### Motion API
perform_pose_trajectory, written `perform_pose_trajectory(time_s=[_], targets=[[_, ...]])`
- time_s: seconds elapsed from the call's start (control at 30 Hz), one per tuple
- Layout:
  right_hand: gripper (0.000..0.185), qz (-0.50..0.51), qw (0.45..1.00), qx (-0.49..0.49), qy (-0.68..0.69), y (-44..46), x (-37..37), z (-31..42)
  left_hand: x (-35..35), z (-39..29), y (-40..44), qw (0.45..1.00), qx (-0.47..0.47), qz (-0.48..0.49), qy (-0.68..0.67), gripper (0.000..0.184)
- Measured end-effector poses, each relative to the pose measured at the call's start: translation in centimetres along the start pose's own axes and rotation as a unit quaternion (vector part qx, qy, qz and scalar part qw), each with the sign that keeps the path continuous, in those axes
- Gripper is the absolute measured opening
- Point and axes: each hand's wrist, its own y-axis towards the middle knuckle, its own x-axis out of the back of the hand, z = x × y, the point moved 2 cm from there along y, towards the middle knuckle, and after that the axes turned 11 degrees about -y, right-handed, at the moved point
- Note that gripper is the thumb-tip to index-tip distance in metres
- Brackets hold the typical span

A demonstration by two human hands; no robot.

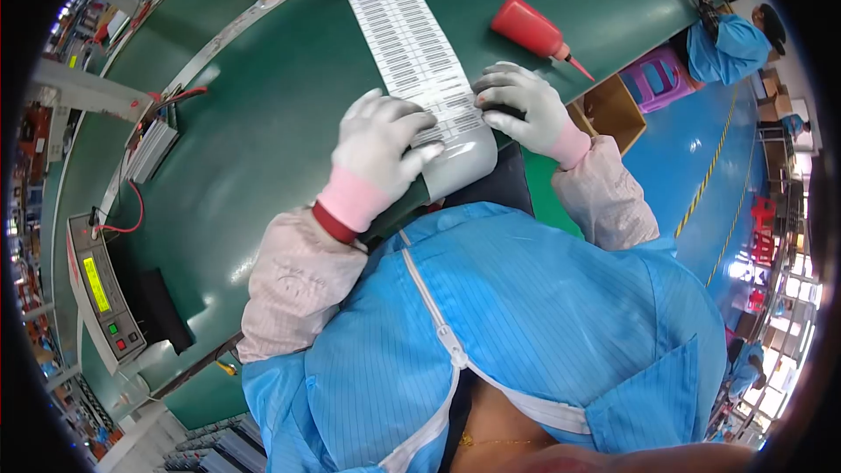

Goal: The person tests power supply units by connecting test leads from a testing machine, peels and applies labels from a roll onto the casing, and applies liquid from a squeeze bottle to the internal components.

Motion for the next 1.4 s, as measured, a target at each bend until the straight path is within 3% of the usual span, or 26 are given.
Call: perform_pose_trajectory(time_s=[0.33,0.4,0.7,0.73,0.93,1.1,1.4], targets=[[0.029,-0.019,0.999,0.043,0.001,-0.1,-2.5,1.8,-1.3,0.3,-0.4,0.99,0.053,0.033,0.128,0.031],[0.029,-0.034,0.997,0.03,-0.054,0.2,-3.7,2.1,-1.5,0.5,-0.5,0.99,0.061,0.035,0.124,0.031],[0.025,-0.031,0.998,0.017,-0.057,1.2,-4.1,2.2,-1.9,0.2,0.1,0.991,0.098,0.031,0.082,0.025],[0.022,-0.042,0.998,0.008,-0.045,1.2,-4.7,2.2,-2.3,0.5,-0.6,0.992,0.037,-0.018,0.118,0.024],[0.018,-0.074,0.993,-0.003,-0.088,0.7,-4.4,2.5,-2.1,0.5,-0.3,0.996,0.069,0.016,0.06,0.022],[0.016,-0.106,0.989,0.029,-0.094,0.5,-4.9,2.7,-1.8,0.4,-0.4,0.996,0.039,-0.009,0.085,0.025],[0.015,-0.141,0.977,0.092,-0.135,-0.6,-4.2,3.0,-2.0,0.3,-0.5,0.995,0.054,0.029,0.074,0.031]])
